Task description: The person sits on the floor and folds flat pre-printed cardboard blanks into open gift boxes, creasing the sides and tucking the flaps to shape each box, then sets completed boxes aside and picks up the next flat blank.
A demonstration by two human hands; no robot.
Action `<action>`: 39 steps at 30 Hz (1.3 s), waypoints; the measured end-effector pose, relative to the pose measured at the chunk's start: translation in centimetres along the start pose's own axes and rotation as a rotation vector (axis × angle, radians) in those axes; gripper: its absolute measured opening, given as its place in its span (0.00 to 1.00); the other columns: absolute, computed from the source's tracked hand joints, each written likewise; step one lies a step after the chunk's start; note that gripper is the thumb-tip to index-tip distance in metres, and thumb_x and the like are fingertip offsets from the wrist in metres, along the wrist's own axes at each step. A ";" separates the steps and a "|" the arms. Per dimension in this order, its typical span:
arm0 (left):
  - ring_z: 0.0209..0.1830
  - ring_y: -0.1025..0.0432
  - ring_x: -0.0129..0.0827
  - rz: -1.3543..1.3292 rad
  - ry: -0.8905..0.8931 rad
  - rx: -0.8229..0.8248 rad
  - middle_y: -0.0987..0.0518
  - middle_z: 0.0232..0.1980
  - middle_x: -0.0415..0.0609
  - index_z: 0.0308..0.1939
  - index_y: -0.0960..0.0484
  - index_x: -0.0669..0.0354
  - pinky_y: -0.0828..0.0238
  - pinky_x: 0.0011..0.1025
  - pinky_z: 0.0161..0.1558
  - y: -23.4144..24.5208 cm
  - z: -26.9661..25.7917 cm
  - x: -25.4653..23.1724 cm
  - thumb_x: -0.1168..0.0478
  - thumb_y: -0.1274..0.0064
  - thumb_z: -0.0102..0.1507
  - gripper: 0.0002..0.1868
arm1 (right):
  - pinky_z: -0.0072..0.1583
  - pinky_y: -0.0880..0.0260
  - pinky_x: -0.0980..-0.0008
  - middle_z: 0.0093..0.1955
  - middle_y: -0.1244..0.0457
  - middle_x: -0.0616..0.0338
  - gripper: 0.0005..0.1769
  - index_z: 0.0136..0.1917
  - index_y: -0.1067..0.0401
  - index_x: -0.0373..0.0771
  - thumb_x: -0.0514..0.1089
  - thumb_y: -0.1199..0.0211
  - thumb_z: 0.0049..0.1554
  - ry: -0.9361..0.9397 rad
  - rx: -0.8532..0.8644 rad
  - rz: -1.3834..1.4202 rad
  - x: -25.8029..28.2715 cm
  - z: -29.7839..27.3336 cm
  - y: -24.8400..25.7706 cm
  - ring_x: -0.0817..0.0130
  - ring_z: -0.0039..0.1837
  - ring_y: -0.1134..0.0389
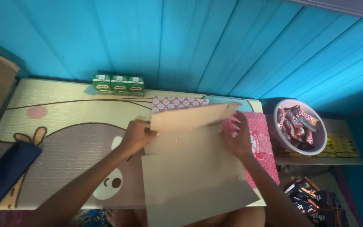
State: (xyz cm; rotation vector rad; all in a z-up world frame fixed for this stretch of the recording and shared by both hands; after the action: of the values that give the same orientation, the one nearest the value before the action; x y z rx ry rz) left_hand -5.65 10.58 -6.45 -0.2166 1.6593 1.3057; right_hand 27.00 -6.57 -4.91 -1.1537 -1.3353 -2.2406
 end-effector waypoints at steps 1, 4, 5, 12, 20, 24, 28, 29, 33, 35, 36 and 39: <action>0.18 0.26 0.43 0.003 0.002 -0.003 0.21 0.19 0.59 0.19 0.19 0.68 0.30 0.31 0.26 0.5 0.4 -0.4 0.61 0.42 0.59 0.16 | 0.60 0.29 0.56 0.72 0.46 0.44 0.47 0.78 0.51 0.35 0.39 0.31 0.52 0.003 0.002 0.003 -1.4 0.5 0.1 0.52 0.66 0.36; 0.40 0.18 0.54 0.134 0.028 0.115 0.15 0.36 0.62 0.39 0.12 0.70 0.21 0.39 0.35 1.1 1.7 -1.0 0.57 0.39 0.59 0.15 | 0.57 0.23 0.58 0.61 0.30 0.60 0.25 0.62 0.31 0.52 0.43 0.30 0.52 -0.284 0.178 0.047 -5.6 1.4 -0.7 0.56 0.60 0.27; 0.42 0.18 0.53 0.171 0.045 0.130 0.14 0.39 0.60 0.42 0.12 0.67 0.20 0.40 0.37 1.0 2.4 -0.9 0.57 0.39 0.59 0.15 | 0.56 0.22 0.57 0.59 0.30 0.56 0.21 0.58 0.28 0.48 0.46 0.28 0.52 -0.277 0.198 -0.043 -5.9 1.5 -0.9 0.54 0.59 0.26; 0.47 0.20 0.60 -0.004 0.109 0.118 0.15 0.44 0.61 0.44 0.08 0.45 0.20 0.47 0.45 2.0 1.6 -3.0 0.51 0.40 0.60 0.12 | 0.49 0.24 0.64 0.48 0.26 0.69 0.14 0.43 0.16 0.54 0.41 0.42 0.53 -0.054 0.079 -0.172 1.8 -0.1 -0.6 0.65 0.51 0.25; 0.29 0.23 0.45 -0.193 0.096 0.036 0.18 0.28 0.60 0.32 0.15 0.65 0.30 0.33 0.29 1.6 0.6 -1.1 0.55 0.39 0.61 0.14 | 0.45 0.27 0.58 0.38 0.32 0.45 0.27 0.48 0.28 0.30 0.55 0.25 0.50 -0.405 0.198 -0.040 2.8 -1.2 -1.1 0.56 0.44 0.29; 0.32 0.20 0.48 -0.341 0.166 0.091 0.16 0.32 0.61 0.37 0.14 0.64 0.29 0.41 0.30 1.9 0.1 -1.3 0.54 0.35 0.54 0.16 | 0.46 0.27 0.61 0.38 0.32 0.47 0.27 0.51 0.28 0.35 0.54 0.22 0.49 -0.454 0.311 0.051 3.6 -1.0 -1.5 0.58 0.44 0.29; 0.33 0.20 0.47 -0.407 0.177 0.140 0.14 0.35 0.62 0.39 0.14 0.66 0.29 0.40 0.32 1.1 0.4 0.4 0.51 0.31 0.46 0.25 | 0.54 0.24 0.50 0.50 0.28 0.38 0.29 0.58 0.26 0.33 0.50 0.23 0.49 -0.500 0.320 0.190 1.8 -1.1 -1.5 0.47 0.53 0.25; 0.31 0.24 0.42 -0.457 0.174 0.128 0.15 0.31 0.60 0.35 0.14 0.66 0.31 0.37 0.30 1.5 0.3 0.0 0.53 0.31 0.48 0.20 | 0.52 0.23 0.50 0.46 0.29 0.36 0.26 0.55 0.26 0.31 0.47 0.22 0.49 -0.452 0.272 0.259 2.4 -1.2 -1.3 0.47 0.50 0.26; 0.49 0.22 0.42 -0.740 0.002 0.088 0.12 0.43 0.60 0.35 0.09 0.66 0.26 0.35 0.55 0.5 0.0 0.7 0.69 0.34 0.52 0.08 | 0.57 0.24 0.51 0.43 0.29 0.33 0.05 0.41 0.23 0.23 0.29 0.31 0.50 -0.135 0.185 0.645 6.4 -1.5 -0.2 0.45 0.52 0.25; 0.46 0.20 0.44 -0.748 0.012 0.104 0.13 0.43 0.61 0.37 0.08 0.65 0.25 0.38 0.54 -0.3 0.2 2.2 0.68 0.30 0.51 0.11 | 0.61 0.27 0.51 0.44 0.29 0.34 0.05 0.40 0.22 0.23 0.27 0.38 0.51 -0.099 0.185 0.619 1.5 -1.4 -1.4 0.45 0.54 0.26; 0.44 0.18 0.47 -0.756 0.016 0.116 0.13 0.42 0.62 0.39 0.08 0.64 0.24 0.41 0.54 -0.7 0.4 2.8 0.68 0.26 0.50 0.14 | 0.65 0.30 0.52 0.45 0.29 0.35 0.11 0.39 0.20 0.24 0.24 0.44 0.52 -0.057 0.185 0.591 -0.8 -1.2 -1.9 0.46 0.56 0.27; 0.42 0.19 0.42 -0.649 0.036 0.093 0.14 0.39 0.61 0.42 0.09 0.65 0.22 0.38 0.50 0.1 0.1 1.4 0.64 0.27 0.52 0.16 | 0.66 0.32 0.51 0.48 0.28 0.38 0.12 0.47 0.20 0.25 0.32 0.44 0.59 -0.083 0.189 0.693 1.7 -1.5 -1.1 0.48 0.58 0.28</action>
State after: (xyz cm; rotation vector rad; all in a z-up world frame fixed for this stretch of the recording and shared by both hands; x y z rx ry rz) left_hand -6.42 11.28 -7.45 -0.6633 1.4936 0.7350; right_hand 24.53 -7.04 -4.69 -1.3800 -0.9425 -1.5543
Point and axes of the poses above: each hand's wrist, its own z-axis towards the middle knuckle, its own y-axis out of the back of the hand, x = y × z, the point moved 4 cm from there along z, towards the middle knuckle
